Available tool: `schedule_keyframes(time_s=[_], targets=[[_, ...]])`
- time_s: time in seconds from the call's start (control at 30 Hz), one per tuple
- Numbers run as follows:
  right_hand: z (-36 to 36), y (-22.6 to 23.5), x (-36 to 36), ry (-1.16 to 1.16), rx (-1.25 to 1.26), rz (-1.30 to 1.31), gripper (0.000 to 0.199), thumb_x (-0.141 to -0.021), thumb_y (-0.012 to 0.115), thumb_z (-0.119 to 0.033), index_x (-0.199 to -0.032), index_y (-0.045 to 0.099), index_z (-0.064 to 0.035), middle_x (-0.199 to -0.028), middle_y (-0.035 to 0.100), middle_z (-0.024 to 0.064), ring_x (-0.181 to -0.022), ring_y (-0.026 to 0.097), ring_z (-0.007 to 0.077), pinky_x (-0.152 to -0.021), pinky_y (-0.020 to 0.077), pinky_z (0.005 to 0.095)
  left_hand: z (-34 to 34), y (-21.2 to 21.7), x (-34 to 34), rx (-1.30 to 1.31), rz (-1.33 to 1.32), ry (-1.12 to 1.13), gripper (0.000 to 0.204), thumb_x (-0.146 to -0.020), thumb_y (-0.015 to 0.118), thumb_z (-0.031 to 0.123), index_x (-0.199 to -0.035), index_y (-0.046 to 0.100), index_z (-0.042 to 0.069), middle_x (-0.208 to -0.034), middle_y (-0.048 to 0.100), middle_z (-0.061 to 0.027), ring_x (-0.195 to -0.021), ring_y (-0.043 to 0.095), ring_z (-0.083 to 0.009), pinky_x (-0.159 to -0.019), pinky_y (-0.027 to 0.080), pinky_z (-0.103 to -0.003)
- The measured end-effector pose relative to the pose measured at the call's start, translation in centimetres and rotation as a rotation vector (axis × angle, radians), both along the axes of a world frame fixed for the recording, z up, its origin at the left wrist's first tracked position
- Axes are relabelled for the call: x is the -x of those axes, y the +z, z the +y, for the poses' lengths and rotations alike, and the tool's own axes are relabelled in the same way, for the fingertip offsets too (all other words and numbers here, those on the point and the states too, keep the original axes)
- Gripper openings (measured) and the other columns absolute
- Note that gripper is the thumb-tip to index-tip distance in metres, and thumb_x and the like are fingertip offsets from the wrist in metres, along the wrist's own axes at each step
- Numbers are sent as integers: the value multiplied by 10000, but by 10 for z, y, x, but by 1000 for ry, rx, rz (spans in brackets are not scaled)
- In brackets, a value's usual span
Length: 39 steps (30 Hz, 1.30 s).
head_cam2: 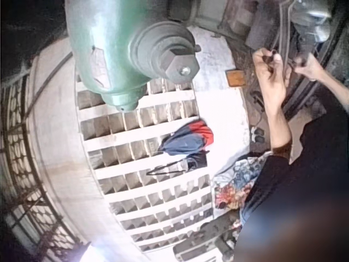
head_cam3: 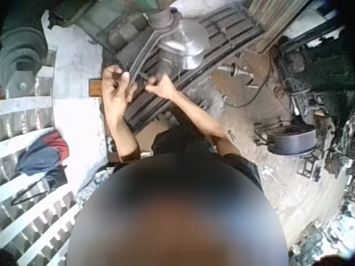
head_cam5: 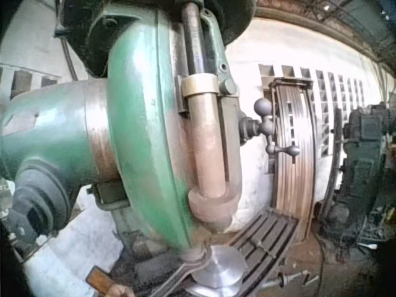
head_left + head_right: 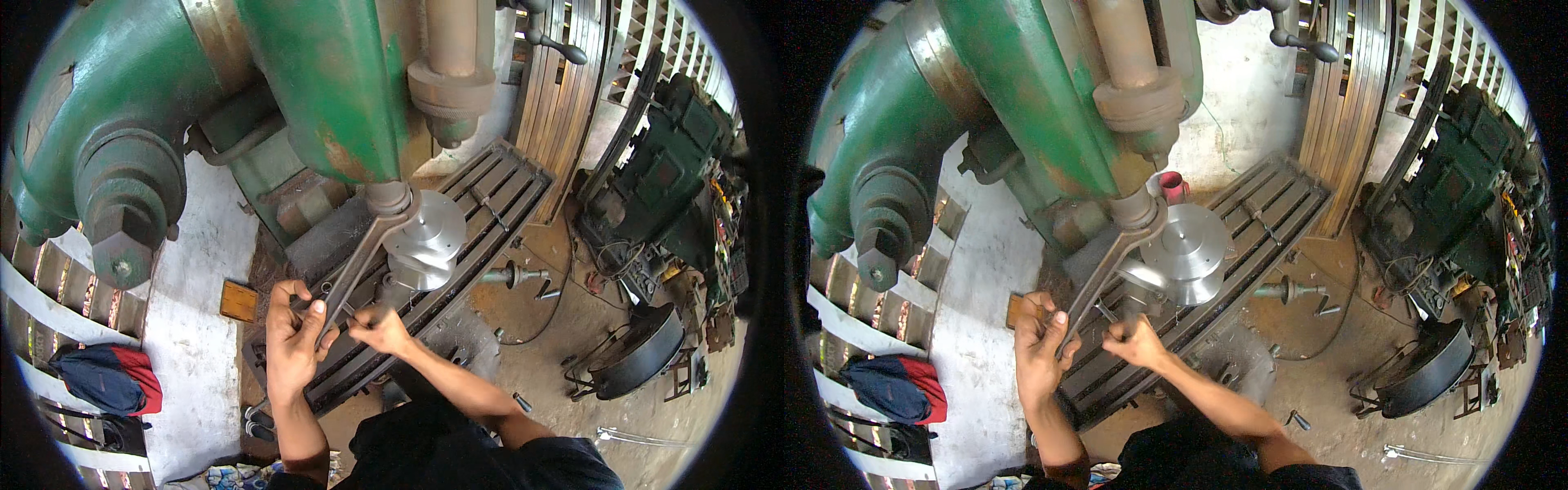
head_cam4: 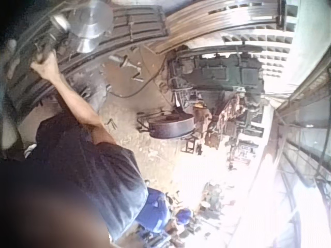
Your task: The person measures a metal rod with a vernier caliper, then walks to a drill press. They remove the existing drill bit using a wrench and hammer, then install a new drill bit and tighten it. The person is seen working with the drill press and various tools.
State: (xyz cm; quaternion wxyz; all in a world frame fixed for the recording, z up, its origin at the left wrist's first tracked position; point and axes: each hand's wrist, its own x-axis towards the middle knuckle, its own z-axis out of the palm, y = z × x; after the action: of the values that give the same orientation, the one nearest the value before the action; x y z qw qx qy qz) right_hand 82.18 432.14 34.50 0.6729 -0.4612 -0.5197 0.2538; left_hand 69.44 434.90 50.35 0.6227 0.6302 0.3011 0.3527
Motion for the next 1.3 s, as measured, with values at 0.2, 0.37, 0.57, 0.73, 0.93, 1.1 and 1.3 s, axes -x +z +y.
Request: schedule_keyframes(time_s=[0.2,0.37,0.57,0.73,0.93,1.1,1.3], targets=[[6,5,1,12,259,-29,339,-751,693,-25,-542,428,16,-473,350,39,-454,344,110,-433,301,342,3,1,1,8,40,14,183,-980,568,152,-1039,406,92,-645,459,13,-451,418,-51,-361,243,-191],[15,1,2,-26,-269,11,257,-772,655,5,-556,516,3,-483,385,48,-431,361,140,-432,312,319,6,2,3,20,55,-5,172,-978,568,146,-1034,412,101,-669,468,12,-459,430,-48,-360,247,-185],[20,-4,0,-71,-268,0,279,-767,669,5,-551,492,11,-499,416,30,-442,386,142,-444,334,319,13,2,5,-6,32,-37,185,-981,574,168,-1025,406,104,-661,464,8,-445,400,-50,-357,224,-187],[18,-6,-1,54,155,-87,314,-759,687,-40,-557,448,-4,-498,387,53,-459,384,128,-464,333,340,19,4,6,28,38,-11,178,-996,562,171,-1039,409,90,-570,525,17,-402,427,-21,-360,267,-178],[19,-4,0,82,243,-40,311,-764,700,-67,-561,475,2,-491,342,42,-467,330,100,-440,302,329,24,5,6,13,46,20,174,-991,570,157,-1040,410,109,-598,516,3,-453,451,-26,-355,242,-177],[21,-2,-1,44,37,-48,399,-777,699,-79,-541,386,-2,-496,305,28,-485,314,88,-455,292,340,32,4,10,64,4,-89,179,-979,589,139,-1020,418,106,-648,469,22,-464,410,-38,-359,221,-179],[18,-8,14,32,158,-15,416,-786,688,-64,-570,336,-11,-516,309,51,-488,323,105,-480,314,351,69,4,10,156,-109,-69,181,-977,598,144,-1028,429,102,-663,398,52,-459,384,-27,-363,184,-178]])
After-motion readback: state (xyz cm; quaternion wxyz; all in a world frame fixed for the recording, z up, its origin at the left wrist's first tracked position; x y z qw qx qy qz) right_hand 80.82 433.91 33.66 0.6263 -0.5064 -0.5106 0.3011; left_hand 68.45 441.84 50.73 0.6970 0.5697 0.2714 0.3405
